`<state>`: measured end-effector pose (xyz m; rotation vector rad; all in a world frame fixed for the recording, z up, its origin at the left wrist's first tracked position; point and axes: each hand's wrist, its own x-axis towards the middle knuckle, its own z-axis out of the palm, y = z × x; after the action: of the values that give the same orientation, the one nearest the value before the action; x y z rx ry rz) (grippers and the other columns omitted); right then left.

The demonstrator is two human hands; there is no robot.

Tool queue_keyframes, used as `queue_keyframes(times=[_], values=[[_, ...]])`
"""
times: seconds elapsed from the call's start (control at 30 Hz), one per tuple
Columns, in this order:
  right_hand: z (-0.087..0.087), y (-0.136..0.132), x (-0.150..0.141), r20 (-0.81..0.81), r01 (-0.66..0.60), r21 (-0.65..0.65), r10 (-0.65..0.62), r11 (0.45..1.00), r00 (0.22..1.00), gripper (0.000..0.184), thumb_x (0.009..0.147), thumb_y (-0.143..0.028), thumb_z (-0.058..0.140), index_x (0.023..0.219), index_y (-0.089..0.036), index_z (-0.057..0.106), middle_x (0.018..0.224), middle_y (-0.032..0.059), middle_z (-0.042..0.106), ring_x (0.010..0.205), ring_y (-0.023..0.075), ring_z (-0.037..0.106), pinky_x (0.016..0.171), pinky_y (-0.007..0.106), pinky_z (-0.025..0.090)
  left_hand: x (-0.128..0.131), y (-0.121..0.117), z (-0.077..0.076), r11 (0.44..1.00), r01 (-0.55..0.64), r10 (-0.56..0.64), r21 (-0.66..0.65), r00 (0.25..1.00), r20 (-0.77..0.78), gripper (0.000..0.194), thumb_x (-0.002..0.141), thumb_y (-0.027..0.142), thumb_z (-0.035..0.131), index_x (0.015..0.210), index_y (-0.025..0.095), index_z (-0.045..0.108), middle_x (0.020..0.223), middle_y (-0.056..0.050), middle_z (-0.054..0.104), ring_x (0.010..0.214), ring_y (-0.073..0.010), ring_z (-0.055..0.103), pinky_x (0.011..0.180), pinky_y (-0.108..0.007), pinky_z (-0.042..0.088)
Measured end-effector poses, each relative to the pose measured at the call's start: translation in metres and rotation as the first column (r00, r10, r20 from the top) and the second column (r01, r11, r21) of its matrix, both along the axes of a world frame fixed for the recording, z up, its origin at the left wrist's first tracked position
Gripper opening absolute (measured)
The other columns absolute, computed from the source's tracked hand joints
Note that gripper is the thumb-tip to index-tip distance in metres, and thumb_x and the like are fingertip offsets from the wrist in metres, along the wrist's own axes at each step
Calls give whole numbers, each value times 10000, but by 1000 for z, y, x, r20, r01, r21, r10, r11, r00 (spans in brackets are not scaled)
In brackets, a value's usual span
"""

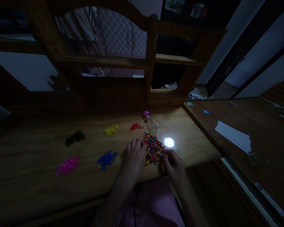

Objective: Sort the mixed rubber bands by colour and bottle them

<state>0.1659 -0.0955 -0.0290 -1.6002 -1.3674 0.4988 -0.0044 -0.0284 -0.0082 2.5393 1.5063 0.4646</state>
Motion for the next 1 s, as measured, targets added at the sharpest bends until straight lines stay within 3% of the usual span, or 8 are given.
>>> queue_keyframes(times=[0.17, 0.3, 0.4, 0.5, 0.63, 0.77, 0.9, 1.0], values=[[1, -1, 0, -10, 8, -11, -8, 1000, 1000, 189, 922, -276, 528, 997, -196, 682, 862, 40, 696, 713, 159, 629, 612, 243, 469, -1, 3, -5, 1000, -9, 12, -30, 995, 99, 120, 896, 197, 508, 960, 178, 607, 1121, -125, 557, 1060, -296, 477, 890, -457, 406], [0, 0, 0, -9, 5, -8, -5, 1000, 1000, 190, 922, -277, 526, 994, -202, 685, 861, 36, 696, 731, 163, 634, 631, 245, 476, -6, 11, 0, 990, -19, 69, -139, 930, 362, 96, 896, 242, 527, 891, 197, 611, 1043, -84, 586, 1043, -257, 517, 930, -422, 416], [-2, 0, 0, -13, 9, -2, -9, 1000, 1000, 194, 924, -280, 521, 984, -196, 685, 869, 42, 698, 738, 165, 636, 630, 245, 477, -11, 16, 5, 951, 8, 201, -310, 748, 633, 128, 894, 304, 533, 877, 205, 613, 969, -59, 620, 970, -222, 580, 881, -361, 455], [-2, 0, 0, -12, 10, -2, -10, 1000, 1000, 194, 923, -280, 523, 986, -193, 685, 870, 42, 699, 742, 166, 636, 637, 247, 478, -16, 19, 9, 872, 100, 364, -479, 519, 773, 202, 850, 388, 599, 875, 188, 620, 906, -47, 656, 865, -197, 628, 775, -296, 486], [-1, 0, 0, -19, 6, -14, -7, 1000, 1000, 187, 920, -280, 533, 993, -196, 684, 882, 38, 700, 773, 170, 643, 682, 258, 484, -17, 18, 11, 813, 190, 485, -551, 303, 820, 238, 777, 371, 707, 867, 164, 630, 848, -22, 672, 831, -155, 645, 762, -245, 501], [1, 4, -1, -61, 20, -11, -21, 1000, 998, 190, 917, -290, 533, 973, -193, 687, 882, 34, 700, 769, 169, 647, 682, 258, 486, -14, 12, 12, 701, 397, 625, -593, 59, 778, 242, 745, 266, 759, 922, 154, 638, 884, -15, 685, 796, -117, 669, 753, -212, 543], [1, 6, -2, -62, 45, -23, -46, 999, 997, 211, 913, -312, 535, 974, -190, 696, 815, 31, 697, 696, 164, 631, 629, 252, 480, -10, 5, 16, 569, 573, 744, -590, -53, 666, 249, 739, 161, 756, 956, 142, 636, 916, -40, 713, 819, -120, 696, 762, -188, 572], [1, 6, -3, -42, 37, -15, -37, 999, 998, 218, 911, -312, 533, 969, -187, 702, 826, 40, 700, 688, 165, 628, 604, 248, 473, -12, 1, 19, 540, 600, 775, -590, -80, 627, 190, 761, 136, 733, 926, 125, 640, 933, -64, 724, 861, -135, 706, 803, -189, 581]])
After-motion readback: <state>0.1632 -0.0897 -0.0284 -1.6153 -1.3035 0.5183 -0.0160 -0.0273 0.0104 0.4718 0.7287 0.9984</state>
